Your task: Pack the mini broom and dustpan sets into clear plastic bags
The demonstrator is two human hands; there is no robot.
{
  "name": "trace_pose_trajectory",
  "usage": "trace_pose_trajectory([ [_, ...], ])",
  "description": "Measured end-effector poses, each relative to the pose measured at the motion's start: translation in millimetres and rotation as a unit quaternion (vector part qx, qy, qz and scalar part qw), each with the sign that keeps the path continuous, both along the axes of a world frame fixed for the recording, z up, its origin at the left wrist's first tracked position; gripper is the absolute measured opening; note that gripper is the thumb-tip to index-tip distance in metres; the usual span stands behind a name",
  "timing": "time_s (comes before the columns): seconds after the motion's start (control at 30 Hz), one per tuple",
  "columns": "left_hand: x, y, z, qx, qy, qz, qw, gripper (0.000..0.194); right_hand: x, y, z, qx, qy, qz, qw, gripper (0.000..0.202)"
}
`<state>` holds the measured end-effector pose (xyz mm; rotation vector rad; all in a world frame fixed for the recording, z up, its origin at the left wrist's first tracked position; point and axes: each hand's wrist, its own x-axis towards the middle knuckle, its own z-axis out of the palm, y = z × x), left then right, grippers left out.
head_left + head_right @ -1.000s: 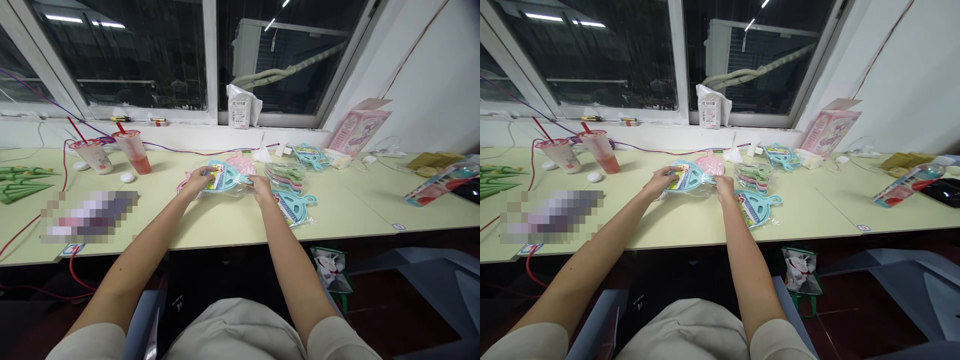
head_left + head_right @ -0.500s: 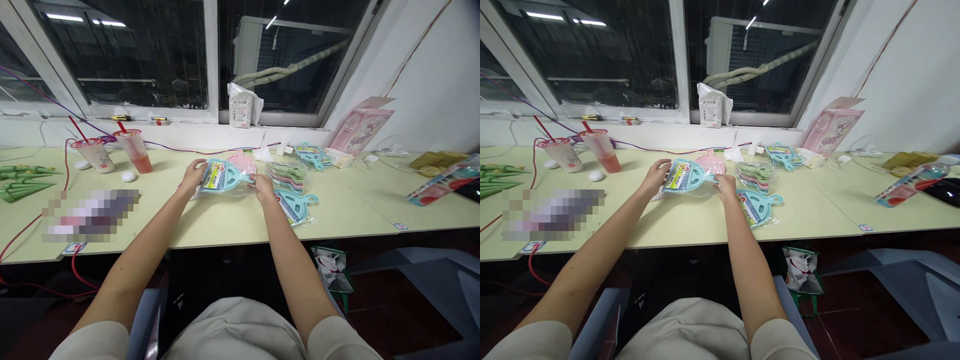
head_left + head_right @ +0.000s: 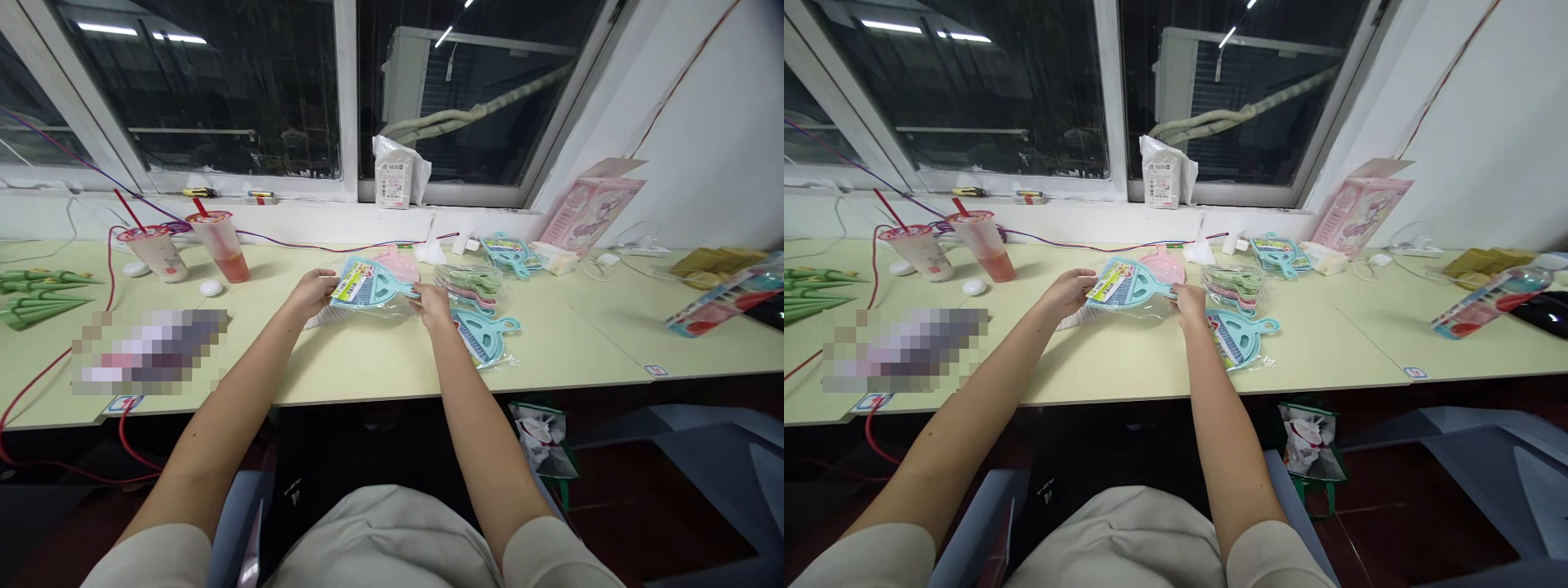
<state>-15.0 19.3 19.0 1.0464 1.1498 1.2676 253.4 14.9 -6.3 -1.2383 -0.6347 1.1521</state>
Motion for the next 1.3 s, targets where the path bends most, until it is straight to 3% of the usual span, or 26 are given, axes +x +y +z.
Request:
trace_pose_trajectory([
  [0.2, 5, -13, 12.8, 0.012, 0.041, -0.022, 0.999, 0.040, 0, 0, 0.4, -0.002, -0.008, -0.011, 1.000, 0.012],
  [0.33, 8, -23, 23.2, 0.038, 0.061, -0.079, 0.994, 0.059, 0, -1, 1.3, -0.002, -0.008, -0.020, 1.000, 0.013],
  [0.47, 7, -25, 26.2, 0.063, 0.065, -0.094, 0.991, 0.061, 0, -1, 1.0, 0.000, -0.004, -0.021, 1.000, 0.011],
  [0.77, 10, -25, 15.3, 0.044, 0.195, -0.114, 0.973, 0.064, 0, 0, -0.6, 0.007, -0.009, -0.030, 0.999, 0.011],
  [1.0, 10, -16, 1.0, 0.070, 0.213, -0.103, 0.969, 0.070, 0, 1, -1.7, 0.017, -0.012, -0.034, 0.999, 0.010],
  [1.2, 11, -16, -3.9, 0.132, 0.319, -0.093, 0.934, 0.059, -1, 1, -2.5, 0.021, -0.020, -0.032, 0.999, 0.010],
  [1.3, 12, -18, -3.4, 0.138, 0.325, -0.088, 0.931, 0.054, -2, 0, -2.7, 0.020, -0.034, -0.032, 0.999, 0.009],
])
